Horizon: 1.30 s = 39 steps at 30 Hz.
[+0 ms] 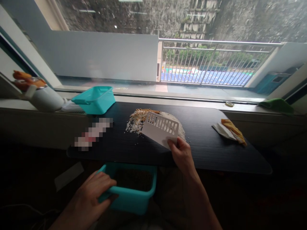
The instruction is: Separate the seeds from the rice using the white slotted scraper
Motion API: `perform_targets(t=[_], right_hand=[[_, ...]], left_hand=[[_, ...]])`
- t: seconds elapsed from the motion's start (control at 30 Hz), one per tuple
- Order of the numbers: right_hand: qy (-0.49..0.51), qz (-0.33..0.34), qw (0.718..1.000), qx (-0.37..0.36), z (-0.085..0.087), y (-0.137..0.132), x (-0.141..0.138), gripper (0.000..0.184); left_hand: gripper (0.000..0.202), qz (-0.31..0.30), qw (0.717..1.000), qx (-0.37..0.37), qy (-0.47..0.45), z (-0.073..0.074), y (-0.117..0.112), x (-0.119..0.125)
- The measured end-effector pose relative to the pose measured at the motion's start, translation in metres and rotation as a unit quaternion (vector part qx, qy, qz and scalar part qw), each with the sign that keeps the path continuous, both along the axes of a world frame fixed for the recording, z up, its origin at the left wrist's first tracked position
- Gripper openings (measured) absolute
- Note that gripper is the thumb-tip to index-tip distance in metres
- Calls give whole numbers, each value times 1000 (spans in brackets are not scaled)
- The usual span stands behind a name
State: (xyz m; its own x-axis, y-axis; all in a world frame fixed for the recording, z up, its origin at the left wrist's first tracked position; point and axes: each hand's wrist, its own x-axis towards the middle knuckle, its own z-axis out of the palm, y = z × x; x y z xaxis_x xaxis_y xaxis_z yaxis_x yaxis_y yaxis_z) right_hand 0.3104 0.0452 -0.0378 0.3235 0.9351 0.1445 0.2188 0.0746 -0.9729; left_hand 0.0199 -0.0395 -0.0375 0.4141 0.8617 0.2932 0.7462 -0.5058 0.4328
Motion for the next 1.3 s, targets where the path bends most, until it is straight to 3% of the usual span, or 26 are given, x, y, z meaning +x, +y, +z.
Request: perform_targets(t=[0.4,0.63,0.87,1.13,1.2,1.3], right_hand=[[13,54,998,11,5,22,-9,30],[30,70,997,27,9,7,-11,31],[20,148,989,12,2,-2,-22,29],[-45,261,963,-42,4,-39,-15,29],[-42,261,964,-43,8,-42,-6,29],[-33,197,980,-9,12,-31,6,32]], left_hand=[[19,12,1000,20,-3,-3,1,-5],[19,17,1000,20,4,-4,1,-15],[19,26,999,43,12,-3,0,-22],[17,28,998,49,20,-4,0,-27],[17,24,998,55,25,-5,1,-28],[19,12,997,65,25,-7,3,-29]])
